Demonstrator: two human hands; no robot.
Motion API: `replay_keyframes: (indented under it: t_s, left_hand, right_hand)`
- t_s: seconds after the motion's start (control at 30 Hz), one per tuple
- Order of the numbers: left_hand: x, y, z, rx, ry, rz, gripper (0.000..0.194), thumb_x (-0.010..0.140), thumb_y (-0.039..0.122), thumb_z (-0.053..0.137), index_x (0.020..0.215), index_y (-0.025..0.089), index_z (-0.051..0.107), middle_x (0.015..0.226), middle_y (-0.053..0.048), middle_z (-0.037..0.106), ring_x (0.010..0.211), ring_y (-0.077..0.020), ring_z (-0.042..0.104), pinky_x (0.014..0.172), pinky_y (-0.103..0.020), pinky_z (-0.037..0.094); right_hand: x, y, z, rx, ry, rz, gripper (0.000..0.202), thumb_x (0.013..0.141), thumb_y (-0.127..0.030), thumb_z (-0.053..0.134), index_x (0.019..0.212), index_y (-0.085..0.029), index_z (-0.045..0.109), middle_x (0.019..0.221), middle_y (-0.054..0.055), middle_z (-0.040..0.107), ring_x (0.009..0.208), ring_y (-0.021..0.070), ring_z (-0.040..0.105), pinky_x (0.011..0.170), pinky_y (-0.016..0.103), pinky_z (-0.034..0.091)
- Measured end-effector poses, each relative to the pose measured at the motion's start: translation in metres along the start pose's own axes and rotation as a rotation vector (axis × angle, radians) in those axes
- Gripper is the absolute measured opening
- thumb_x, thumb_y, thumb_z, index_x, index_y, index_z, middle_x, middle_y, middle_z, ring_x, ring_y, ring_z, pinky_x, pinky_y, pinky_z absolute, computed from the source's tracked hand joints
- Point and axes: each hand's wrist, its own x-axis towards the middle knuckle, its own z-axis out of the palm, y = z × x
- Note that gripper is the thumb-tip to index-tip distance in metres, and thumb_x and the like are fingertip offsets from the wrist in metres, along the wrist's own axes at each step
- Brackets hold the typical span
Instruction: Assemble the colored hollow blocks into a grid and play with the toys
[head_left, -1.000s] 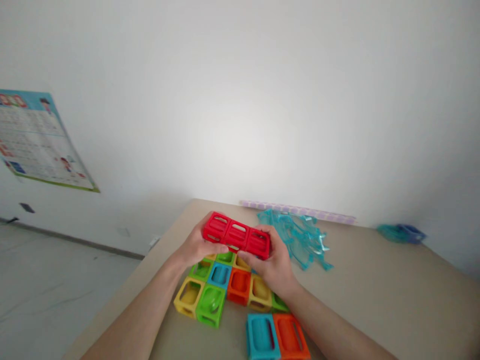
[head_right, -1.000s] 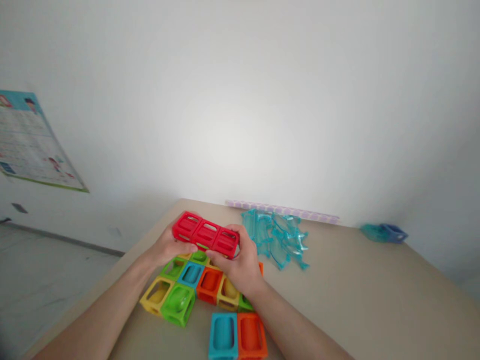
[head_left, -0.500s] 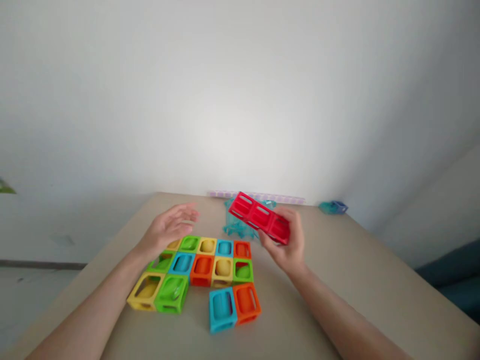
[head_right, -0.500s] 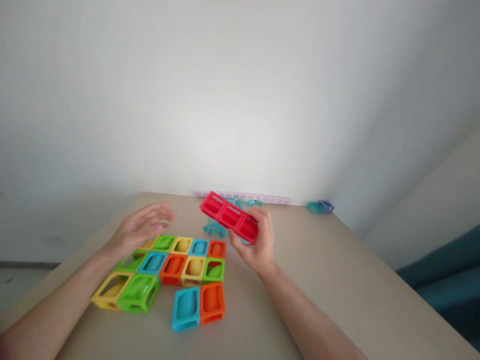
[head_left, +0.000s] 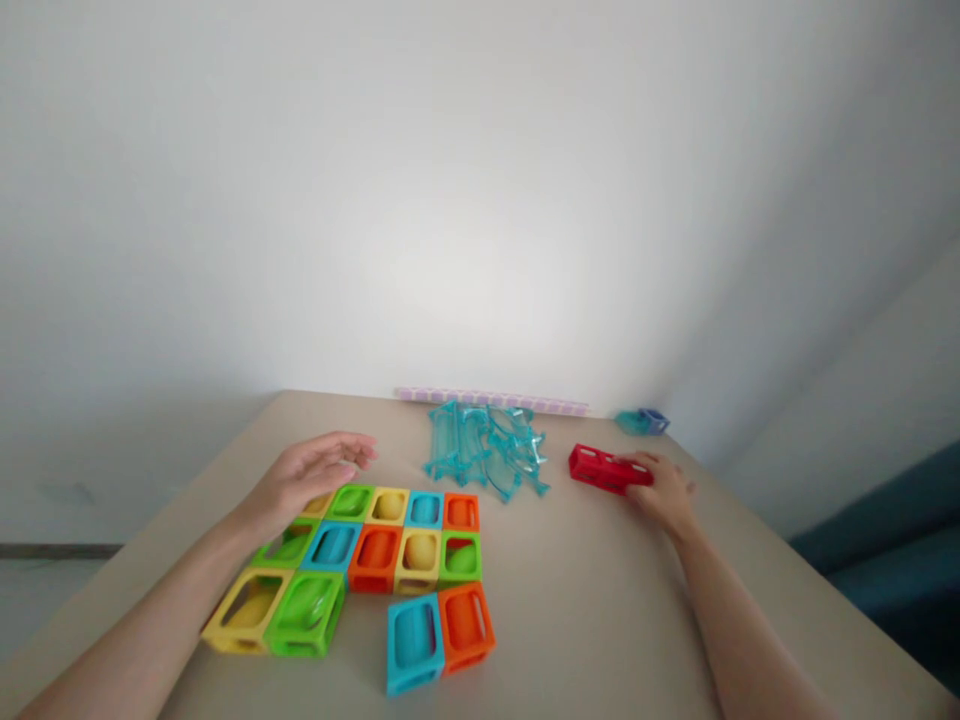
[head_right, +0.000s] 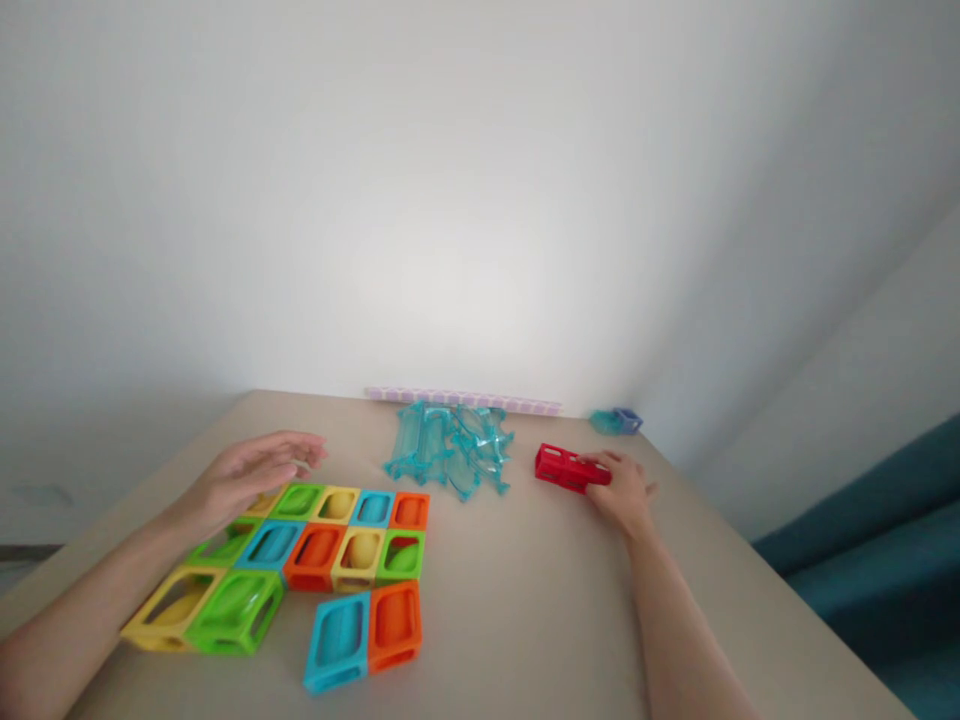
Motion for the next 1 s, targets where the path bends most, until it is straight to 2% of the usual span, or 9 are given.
replay_keyframes:
  t_s: [0.1, 0.2, 0.4, 0.5, 0.57, 0.63, 0.77, 0.87, 1.0]
  left_hand:
    - [-0.001, 0.003, 0.000, 0.027, -0.006, -0.008, 0.035, 0.079, 0.041, 0.065, 0.109, 0.023, 0.068, 0.106, -0.009, 0.070, 0.098, -0.0268, 0.063, 0.085, -0.036, 0.050]
    - [-0.002, 0.005, 0.001, 0.062, -0.019, -0.010, 0.035, 0.080, 0.040, 0.064, 0.109, 0.022, 0.068, 0.102, -0.008, 0.071, 0.097, -0.0253, 0.063, 0.085, -0.034, 0.050]
    - [-0.002, 0.008, 0.004, 0.082, -0.037, 0.007, 0.032, 0.082, 0.038, 0.062, 0.106, 0.018, 0.067, 0.100, -0.007, 0.070, 0.096, -0.0221, 0.063, 0.087, -0.032, 0.048]
    - [0.000, 0.007, 0.005, 0.073, -0.038, 0.008, 0.032, 0.081, 0.038, 0.063, 0.105, 0.017, 0.067, 0.100, -0.007, 0.071, 0.097, -0.0226, 0.063, 0.087, -0.033, 0.048]
    - [0.000, 0.007, 0.006, 0.108, -0.053, 0.012, 0.032, 0.082, 0.038, 0.061, 0.105, 0.017, 0.067, 0.100, -0.008, 0.071, 0.098, -0.0231, 0.064, 0.088, -0.034, 0.048]
    - [0.000, 0.009, 0.007, 0.186, -0.092, 0.024, 0.031, 0.083, 0.038, 0.060, 0.104, 0.017, 0.068, 0.104, -0.008, 0.071, 0.098, -0.0233, 0.064, 0.088, -0.034, 0.049]
    - [-0.002, 0.013, 0.012, 0.339, -0.190, 0.111, 0.028, 0.084, 0.034, 0.059, 0.105, 0.019, 0.069, 0.111, -0.008, 0.069, 0.098, -0.0218, 0.064, 0.088, -0.033, 0.049]
    - [-0.003, 0.014, 0.018, 0.472, -0.216, 0.162, 0.028, 0.085, 0.032, 0.058, 0.106, 0.019, 0.070, 0.108, -0.007, 0.071, 0.098, -0.0210, 0.064, 0.090, -0.032, 0.048]
    - [-0.005, 0.016, 0.029, 0.624, -0.233, 0.155, 0.028, 0.085, 0.031, 0.056, 0.109, 0.023, 0.069, 0.110, -0.005, 0.071, 0.101, -0.0219, 0.064, 0.091, -0.031, 0.047]
  right_hand:
    - [-0.007, -0.019, 0.002, -0.124, 0.032, -0.007, 0.045, 0.077, -0.040, 0.049, 0.117, -0.028, 0.066, 0.134, 0.011, 0.052, 0.128, 0.0411, 0.038, 0.099, 0.074, 0.016]
    - [-0.013, -0.039, 0.011, -0.238, 0.014, -0.019, 0.055, 0.091, -0.052, 0.032, 0.136, -0.027, 0.050, 0.137, 0.013, 0.050, 0.129, 0.0355, 0.039, 0.102, 0.074, 0.009]
    - [-0.009, -0.044, 0.028, -0.311, -0.144, -0.065, 0.058, 0.086, -0.060, 0.038, 0.129, -0.025, 0.056, 0.133, 0.015, 0.052, 0.127, 0.0382, 0.042, 0.100, 0.075, 0.008]
    - [-0.014, -0.048, 0.016, -0.164, -0.046, -0.081, 0.062, 0.083, -0.062, 0.043, 0.127, -0.021, 0.059, 0.133, 0.022, 0.051, 0.127, 0.0423, 0.043, 0.099, 0.075, 0.013]
    - [-0.031, -0.066, 0.001, 0.050, 0.137, -0.266, 0.057, 0.086, -0.056, 0.044, 0.130, -0.022, 0.056, 0.136, 0.020, 0.050, 0.130, 0.0401, 0.041, 0.105, 0.069, 0.015]
    - [-0.057, -0.095, -0.014, 0.295, 0.166, -0.660, 0.053, 0.086, -0.047, 0.048, 0.136, -0.029, 0.050, 0.142, 0.012, 0.046, 0.138, 0.0353, 0.033, 0.110, 0.060, 0.019]
    - [-0.115, -0.164, -0.021, 0.285, -0.285, -1.219, 0.071, 0.079, -0.053, 0.058, 0.145, -0.035, 0.038, 0.156, 0.005, 0.027, 0.142, 0.0401, 0.019, 0.111, 0.066, 0.007]
    - [-0.142, -0.198, -0.005, 0.209, -0.377, -1.337, 0.074, 0.085, -0.043, 0.056, 0.150, -0.030, 0.025, 0.156, 0.008, 0.024, 0.143, 0.0378, 0.018, 0.110, 0.067, -0.005]
    - [-0.156, -0.220, 0.013, 0.196, -0.331, -1.221, 0.078, 0.085, -0.035, 0.055, 0.152, -0.021, 0.019, 0.157, 0.016, 0.016, 0.143, 0.0403, 0.012, 0.108, 0.069, -0.006]
